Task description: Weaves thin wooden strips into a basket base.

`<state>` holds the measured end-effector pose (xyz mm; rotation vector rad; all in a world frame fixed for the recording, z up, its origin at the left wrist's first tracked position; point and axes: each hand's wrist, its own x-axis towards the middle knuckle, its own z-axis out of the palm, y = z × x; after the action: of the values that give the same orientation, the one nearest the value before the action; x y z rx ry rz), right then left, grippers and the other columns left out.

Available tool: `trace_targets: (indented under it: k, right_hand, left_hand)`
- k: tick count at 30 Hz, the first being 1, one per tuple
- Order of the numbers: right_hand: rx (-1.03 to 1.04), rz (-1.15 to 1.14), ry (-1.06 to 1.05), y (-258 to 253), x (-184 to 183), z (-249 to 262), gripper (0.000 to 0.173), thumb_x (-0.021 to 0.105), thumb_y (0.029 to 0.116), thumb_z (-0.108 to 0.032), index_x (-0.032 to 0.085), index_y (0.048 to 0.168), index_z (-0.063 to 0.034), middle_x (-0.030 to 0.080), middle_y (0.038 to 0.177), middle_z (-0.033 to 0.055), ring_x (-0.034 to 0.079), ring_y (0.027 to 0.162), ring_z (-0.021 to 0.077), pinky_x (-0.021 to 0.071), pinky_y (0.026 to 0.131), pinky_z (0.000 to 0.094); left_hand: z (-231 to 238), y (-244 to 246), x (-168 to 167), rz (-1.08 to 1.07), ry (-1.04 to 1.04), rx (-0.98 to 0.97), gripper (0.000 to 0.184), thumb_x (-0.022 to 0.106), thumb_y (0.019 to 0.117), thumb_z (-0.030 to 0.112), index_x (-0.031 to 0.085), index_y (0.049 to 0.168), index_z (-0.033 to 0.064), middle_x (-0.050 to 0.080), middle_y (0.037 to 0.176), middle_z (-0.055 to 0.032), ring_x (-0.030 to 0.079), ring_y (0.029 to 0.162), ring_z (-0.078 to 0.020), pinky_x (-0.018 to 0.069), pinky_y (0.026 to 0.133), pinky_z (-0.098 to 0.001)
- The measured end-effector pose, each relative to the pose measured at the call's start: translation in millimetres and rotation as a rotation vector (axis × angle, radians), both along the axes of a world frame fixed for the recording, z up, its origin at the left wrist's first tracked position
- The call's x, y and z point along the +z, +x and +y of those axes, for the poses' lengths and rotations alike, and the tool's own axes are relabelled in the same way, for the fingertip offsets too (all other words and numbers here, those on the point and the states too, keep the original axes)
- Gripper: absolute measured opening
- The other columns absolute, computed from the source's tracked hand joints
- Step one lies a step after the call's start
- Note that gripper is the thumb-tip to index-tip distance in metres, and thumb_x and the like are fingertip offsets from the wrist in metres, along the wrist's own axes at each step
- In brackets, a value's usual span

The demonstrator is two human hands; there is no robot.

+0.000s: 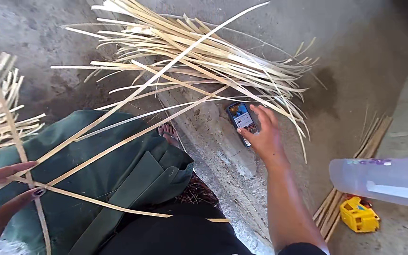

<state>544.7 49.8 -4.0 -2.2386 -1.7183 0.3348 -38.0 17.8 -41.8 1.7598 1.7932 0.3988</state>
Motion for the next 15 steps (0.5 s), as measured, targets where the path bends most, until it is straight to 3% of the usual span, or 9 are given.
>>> trace_targets:
  k: [2,3,4,6,8,9,10,11,15]
  right_hand:
    - [0.061,0.089,0.148,-7,4,17,0.058,0.082,0.0878,-0.017,0.060,0.141,-0.0111,0.050,0.151,0.0161,0.062,0.124,0.0291,0.0560,0.098,0.0484]
    - [0.083,0.138,0.209,-10,6,29,0.044,0.078,0.0905,-0.011,0.065,0.133,-0.0082,0.058,0.141,0.0152,0.069,0.108,0.0239,0.0612,0.089,0.0421]
    - [0.091,0.196,0.248,-13,8,42,0.029,0.074,0.0932,-0.009,0.070,0.122,-0.0072,0.067,0.125,0.0122,0.073,0.092,0.0190,0.0632,0.079,0.0376]
    - [0.124,0.242,0.228,-15,11,74,0.016,0.067,0.1004,-0.017,0.074,0.111,-0.0065,0.075,0.101,0.0073,0.074,0.078,0.0144,0.0644,0.073,0.0348]
    - [0.187,0.076,0.181,-16,12,108,0.029,0.057,0.1062,-0.032,0.075,0.112,-0.0108,0.078,0.099,0.0031,0.075,0.091,0.0152,0.0589,0.093,0.0456]
    - [0.233,0.007,0.197,-17,12,124,0.033,0.055,0.1065,-0.036,0.077,0.114,-0.0118,0.078,0.106,0.0046,0.073,0.105,0.0211,0.0441,0.108,0.0595]
    - [0.272,-0.043,0.229,-18,14,139,0.034,0.056,0.1059,-0.038,0.077,0.116,-0.0136,0.077,0.113,0.0054,0.068,0.116,0.0264,0.0318,0.114,0.0680]
    - [0.293,-0.083,0.277,-19,17,153,0.033,0.058,0.1043,-0.039,0.077,0.119,-0.0154,0.075,0.118,0.0062,0.066,0.121,0.0296,0.0294,0.114,0.0706]
    - [0.453,-0.040,0.474,-51,41,175,0.028,0.065,0.1004,-0.025,0.073,0.121,-0.0090,0.070,0.126,0.0125,0.064,0.122,0.0309,0.0486,0.106,0.0504]
  left_hand:
    - [1,9,7,0.008,0.013,0.002,0.051,0.078,0.0843,0.012,0.066,0.134,0.0138,0.058,0.132,-0.0294,0.059,0.112,-0.0446,0.0488,0.087,-0.0583]
    - [0,14,12,0.015,0.011,0.019,0.051,0.078,0.0849,0.009,0.066,0.134,0.0138,0.058,0.132,-0.0301,0.060,0.105,-0.0438,0.0497,0.082,-0.0568]
    - [-1,18,15,0.014,0.020,0.036,0.051,0.078,0.0849,0.007,0.067,0.134,0.0136,0.057,0.131,-0.0309,0.060,0.101,-0.0434,0.0492,0.079,-0.0559]
    - [-4,21,17,0.026,0.050,0.056,0.051,0.079,0.0840,0.006,0.068,0.133,0.0152,0.056,0.131,-0.0317,0.059,0.104,-0.0459,0.0496,0.081,-0.0588]
    - [-8,24,18,0.057,0.085,0.077,0.051,0.081,0.0823,0.006,0.070,0.131,0.0190,0.056,0.129,-0.0329,0.057,0.111,-0.0519,0.0469,0.087,-0.0669]
    - [-9,25,18,0.070,0.100,0.090,0.052,0.082,0.0816,0.005,0.070,0.130,0.0202,0.056,0.128,-0.0337,0.056,0.113,-0.0551,0.0451,0.089,-0.0706]
    - [-11,26,17,0.083,0.115,0.102,0.053,0.083,0.0811,0.005,0.071,0.129,0.0220,0.057,0.128,-0.0338,0.055,0.114,-0.0569,0.0430,0.090,-0.0732]
    - [-12,27,15,0.094,0.135,0.112,0.053,0.084,0.0805,0.005,0.071,0.129,0.0234,0.058,0.127,-0.0333,0.055,0.113,-0.0575,0.0418,0.090,-0.0747]
    - [-14,37,16,0.105,0.146,0.182,0.052,0.085,0.0814,0.005,0.072,0.127,0.0256,0.061,0.126,-0.0282,0.058,0.114,-0.0540,0.0437,0.090,-0.0763]
